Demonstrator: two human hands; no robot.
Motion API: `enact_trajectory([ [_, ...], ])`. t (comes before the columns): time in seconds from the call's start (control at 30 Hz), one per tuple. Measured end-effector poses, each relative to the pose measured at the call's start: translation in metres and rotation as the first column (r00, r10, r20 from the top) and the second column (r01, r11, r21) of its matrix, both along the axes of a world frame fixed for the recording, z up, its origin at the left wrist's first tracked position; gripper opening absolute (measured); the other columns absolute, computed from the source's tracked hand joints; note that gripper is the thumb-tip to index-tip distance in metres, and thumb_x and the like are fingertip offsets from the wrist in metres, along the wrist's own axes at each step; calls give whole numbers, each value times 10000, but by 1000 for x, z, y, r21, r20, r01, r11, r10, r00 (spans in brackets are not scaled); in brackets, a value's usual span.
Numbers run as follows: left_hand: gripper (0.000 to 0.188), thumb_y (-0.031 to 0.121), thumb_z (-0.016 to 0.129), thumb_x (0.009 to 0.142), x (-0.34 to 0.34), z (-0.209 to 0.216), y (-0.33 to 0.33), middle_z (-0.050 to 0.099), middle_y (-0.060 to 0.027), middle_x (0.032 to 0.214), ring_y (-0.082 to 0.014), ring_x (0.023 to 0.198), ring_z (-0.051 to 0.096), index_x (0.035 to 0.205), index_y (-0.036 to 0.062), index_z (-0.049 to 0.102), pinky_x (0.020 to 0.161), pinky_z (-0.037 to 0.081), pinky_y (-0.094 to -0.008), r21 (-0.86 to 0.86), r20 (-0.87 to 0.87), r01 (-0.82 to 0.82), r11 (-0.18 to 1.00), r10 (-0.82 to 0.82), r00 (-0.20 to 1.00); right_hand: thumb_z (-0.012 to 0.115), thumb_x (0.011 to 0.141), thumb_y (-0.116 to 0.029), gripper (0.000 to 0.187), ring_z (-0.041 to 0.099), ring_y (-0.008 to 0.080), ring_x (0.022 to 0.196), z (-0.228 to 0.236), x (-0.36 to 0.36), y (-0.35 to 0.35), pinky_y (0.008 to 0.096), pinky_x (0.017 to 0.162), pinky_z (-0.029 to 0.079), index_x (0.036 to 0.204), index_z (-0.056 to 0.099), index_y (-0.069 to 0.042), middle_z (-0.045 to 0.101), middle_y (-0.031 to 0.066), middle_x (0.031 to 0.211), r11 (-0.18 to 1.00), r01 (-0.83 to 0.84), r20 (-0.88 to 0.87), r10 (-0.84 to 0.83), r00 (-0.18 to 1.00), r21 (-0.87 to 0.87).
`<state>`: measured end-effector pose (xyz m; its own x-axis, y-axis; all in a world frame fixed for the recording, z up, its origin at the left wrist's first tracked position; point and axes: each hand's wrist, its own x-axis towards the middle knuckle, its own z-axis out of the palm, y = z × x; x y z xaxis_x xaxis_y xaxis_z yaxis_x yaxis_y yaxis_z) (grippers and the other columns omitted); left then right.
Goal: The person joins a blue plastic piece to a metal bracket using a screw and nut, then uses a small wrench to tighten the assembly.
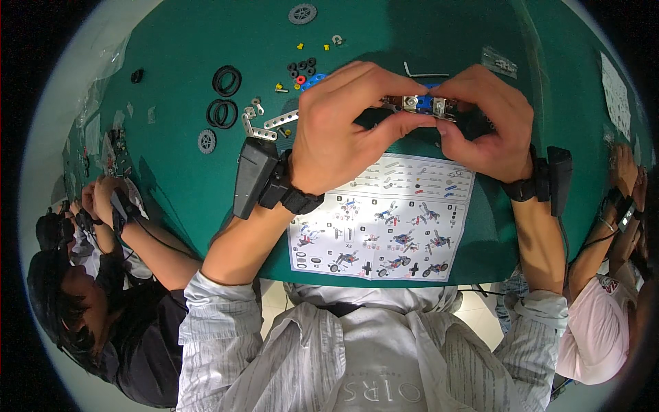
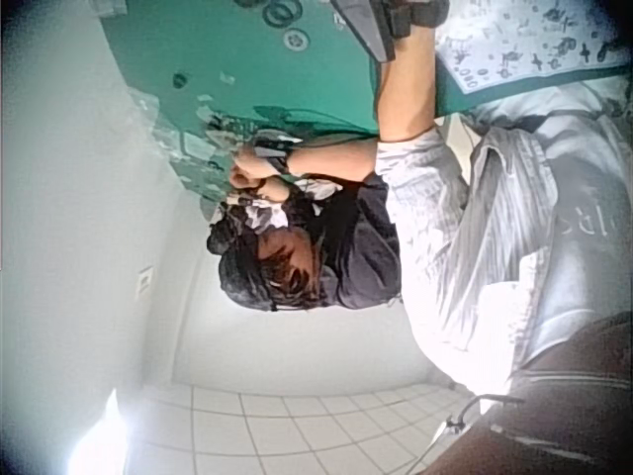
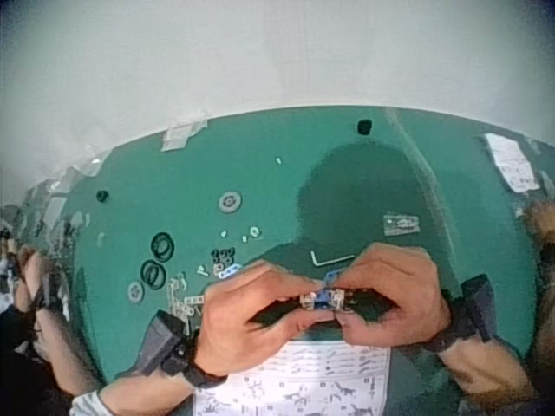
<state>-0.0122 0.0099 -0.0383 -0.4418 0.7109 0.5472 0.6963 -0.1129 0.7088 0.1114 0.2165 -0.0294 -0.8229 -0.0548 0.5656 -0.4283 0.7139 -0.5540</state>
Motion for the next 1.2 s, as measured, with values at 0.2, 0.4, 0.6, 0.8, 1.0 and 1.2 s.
enact_trajectory([
  [0.2,370,49,940,753,1,1,0,769,-68,932,-155,768,694,1092,41,792,685,545,-271,-2,7,1,1000,-1,1000,841,713,-45,351,715,233,739,0,0,-1,313,614,562,1051,748,-42,698,98,896,1000,2,-6,-2,1000,8],
  [0.4,362,44,938,753,0,-3,0,785,-80,974,-156,788,708,1083,37,790,687,553,-271,6,19,-6,1000,6,1000,841,714,-43,350,712,228,736,-1,0,-1,306,604,555,1052,748,-41,701,94,892,1000,3,-12,-3,1000,7],
  [0.6,356,38,933,759,0,0,-1,789,-84,997,-159,795,712,1084,36,790,698,563,-271,-12,9,4,1000,-3,1000,845,716,-42,356,712,226,730,-1,-1,-1,308,600,556,1059,749,-40,706,94,893,1000,0,-27,0,1000,-3],
  [0.8,343,57,938,779,2,1,0,781,-74,978,-143,788,699,1089,36,791,699,553,-268,-13,53,-8,1000,9,999,842,730,-46,347,717,234,718,1,0,-1,319,608,563,1065,751,-40,705,96,890,1000,22,-37,-21,999,19],
  [1.0,341,85,943,792,2,1,1,774,-67,968,-132,786,688,1094,36,791,703,545,-262,-1,45,-11,1000,11,999,842,738,-51,346,717,242,720,2,0,-1,326,614,562,1072,753,-43,702,98,889,998,36,-42,-35,999,42],
  [1.2,329,78,930,806,4,2,1,753,-50,928,-123,772,667,1102,42,792,689,528,-255,-27,87,-28,999,30,996,849,744,-52,349,723,250,732,2,2,-1,330,624,566,1080,752,-38,706,100,899,998,53,-23,-52,998,34],
])
